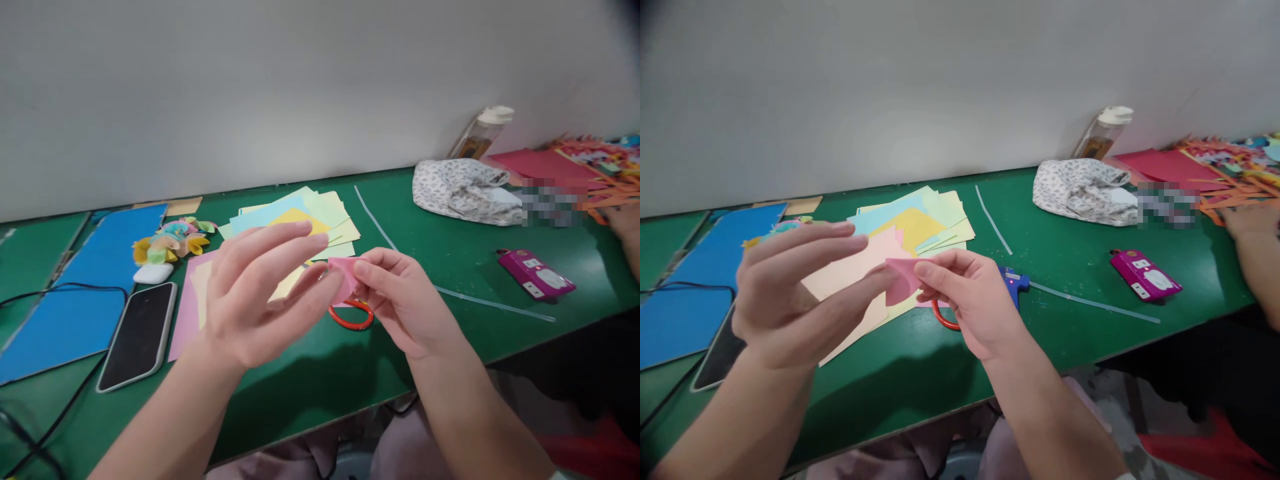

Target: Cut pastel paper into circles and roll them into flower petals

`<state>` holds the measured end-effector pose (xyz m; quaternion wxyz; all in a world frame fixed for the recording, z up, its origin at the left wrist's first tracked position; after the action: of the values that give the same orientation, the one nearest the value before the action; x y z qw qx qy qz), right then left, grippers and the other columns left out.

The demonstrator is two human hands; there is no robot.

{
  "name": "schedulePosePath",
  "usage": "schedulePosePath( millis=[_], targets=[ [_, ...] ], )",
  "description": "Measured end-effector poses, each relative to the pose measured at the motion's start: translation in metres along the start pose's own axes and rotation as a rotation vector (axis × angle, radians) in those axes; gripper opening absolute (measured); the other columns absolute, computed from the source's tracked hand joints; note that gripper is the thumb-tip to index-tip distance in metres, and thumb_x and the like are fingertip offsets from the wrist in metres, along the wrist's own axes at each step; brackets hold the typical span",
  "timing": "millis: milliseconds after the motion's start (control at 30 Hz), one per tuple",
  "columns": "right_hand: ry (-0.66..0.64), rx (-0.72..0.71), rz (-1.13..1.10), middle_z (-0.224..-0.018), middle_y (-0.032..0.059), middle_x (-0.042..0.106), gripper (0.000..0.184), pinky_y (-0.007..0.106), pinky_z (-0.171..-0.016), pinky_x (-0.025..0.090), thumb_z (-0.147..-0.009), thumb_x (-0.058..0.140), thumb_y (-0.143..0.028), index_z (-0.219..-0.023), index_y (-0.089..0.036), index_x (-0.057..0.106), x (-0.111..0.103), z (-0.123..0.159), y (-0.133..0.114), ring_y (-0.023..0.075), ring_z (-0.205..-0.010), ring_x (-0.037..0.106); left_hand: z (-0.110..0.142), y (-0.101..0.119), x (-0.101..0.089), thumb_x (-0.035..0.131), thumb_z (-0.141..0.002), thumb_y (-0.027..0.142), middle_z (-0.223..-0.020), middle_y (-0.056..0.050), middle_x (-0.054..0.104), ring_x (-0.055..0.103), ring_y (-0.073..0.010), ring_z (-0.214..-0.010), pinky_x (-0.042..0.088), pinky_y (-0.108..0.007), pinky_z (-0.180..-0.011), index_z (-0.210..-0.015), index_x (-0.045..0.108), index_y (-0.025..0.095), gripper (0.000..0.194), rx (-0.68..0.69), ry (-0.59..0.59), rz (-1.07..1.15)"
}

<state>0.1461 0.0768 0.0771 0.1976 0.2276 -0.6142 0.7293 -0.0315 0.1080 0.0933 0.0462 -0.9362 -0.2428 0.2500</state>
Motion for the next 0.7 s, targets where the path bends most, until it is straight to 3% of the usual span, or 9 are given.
schedulePosePath(
  millis=[67, 167, 233, 333, 467, 567, 700],
  targets=[
    [0.023, -0.091, 0.083, -0.059, -0.0039, 0.070, 0.015, 0.016, -0.052, 0.054, -0.067, 0.085, -0.026, -0.064, -0.020, 0.071, -0.001, 0.001, 0.001, 0.0073, -0.052, 0.064, -0.001, 0.003, 0.000, 0.071, -0.072, -0.001, -0.120, 0.001, 0.067, 0.065, -0.0221, -0.111, 0.055, -0.036, -0.092, -0.095, 0.072, 0.032, 0.040, -0.141, 0.032, 0.080],
    [0.108, -0.383, 0.378, -0.064, -0.0034, 0.071, 0.009, 0.019, -0.053, 0.054, -0.072, 0.081, -0.021, -0.069, -0.022, 0.072, -0.002, 0.005, 0.000, 0.0097, -0.057, 0.065, -0.004, 0.008, -0.001, 0.063, -0.080, 0.003, -0.110, 0.000, 0.070, 0.068, -0.0194, -0.102, 0.056, -0.035, -0.088, -0.115, 0.065, 0.034, 0.048, -0.486, 0.087, 0.343],
    [0.126, -0.543, 0.597, -0.066, -0.0026, 0.071, 0.009, 0.021, -0.055, 0.054, -0.077, 0.077, -0.020, -0.071, -0.022, 0.071, -0.002, 0.009, -0.003, 0.0113, -0.060, 0.065, -0.006, 0.012, 0.000, 0.064, -0.083, 0.009, -0.106, -0.001, 0.070, 0.069, -0.0194, -0.097, 0.058, -0.036, -0.085, -0.129, 0.056, 0.035, 0.053, -0.631, -0.039, 0.546],
    [0.061, -0.700, 0.817, -0.070, -0.0015, 0.071, 0.010, 0.023, -0.058, 0.053, -0.083, 0.073, -0.018, -0.074, -0.022, 0.070, 0.000, 0.014, -0.006, 0.0130, -0.066, 0.065, -0.007, 0.014, -0.001, 0.065, -0.084, 0.011, -0.096, 0.000, 0.070, 0.069, -0.0186, -0.090, 0.058, -0.036, -0.083, -0.136, 0.047, 0.036, 0.061, -0.685, -0.232, 0.660],
    [0.013, -0.885, 0.993, -0.073, -0.0016, 0.072, 0.012, 0.025, -0.065, 0.053, -0.085, 0.070, -0.011, -0.077, -0.021, 0.069, 0.003, 0.017, -0.009, 0.0123, -0.070, 0.065, -0.008, 0.014, -0.002, 0.063, -0.084, 0.006, -0.089, 0.002, 0.067, 0.067, -0.0163, -0.086, 0.057, -0.032, -0.080, -0.134, 0.049, 0.036, 0.060, -0.667, -0.258, 0.617],
    [0.033, -0.852, 0.950, -0.076, -0.0018, 0.072, 0.010, 0.025, -0.069, 0.055, -0.085, 0.072, -0.014, -0.078, -0.022, 0.069, 0.004, 0.015, -0.007, 0.0126, -0.072, 0.067, -0.008, 0.016, 0.000, 0.064, -0.082, 0.003, -0.087, 0.003, 0.067, 0.067, -0.0151, -0.085, 0.055, -0.030, -0.082, -0.130, 0.054, 0.035, 0.059, -0.686, -0.208, 0.648],
    [0.020, -0.574, 0.802, -0.086, 0.0005, 0.075, 0.007, 0.028, -0.071, 0.057, -0.083, 0.075, -0.027, -0.085, -0.022, 0.070, 0.005, 0.013, -0.004, 0.0159, -0.078, 0.070, -0.008, 0.020, 0.003, 0.068, -0.081, 0.005, -0.098, 0.002, 0.070, 0.067, -0.0138, -0.084, 0.056, -0.030, -0.082, -0.124, 0.059, 0.036, 0.053, -0.823, -0.041, 0.686]
  ],
)
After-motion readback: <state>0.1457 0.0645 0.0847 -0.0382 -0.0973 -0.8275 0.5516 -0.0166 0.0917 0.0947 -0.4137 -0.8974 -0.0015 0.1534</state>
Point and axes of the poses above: each hand's wrist, its own z-axis away from the middle knuckle, its own x-axis out of the palm, y = z × x, the point moved 1 cm from there along -z, towards the middle knuckle
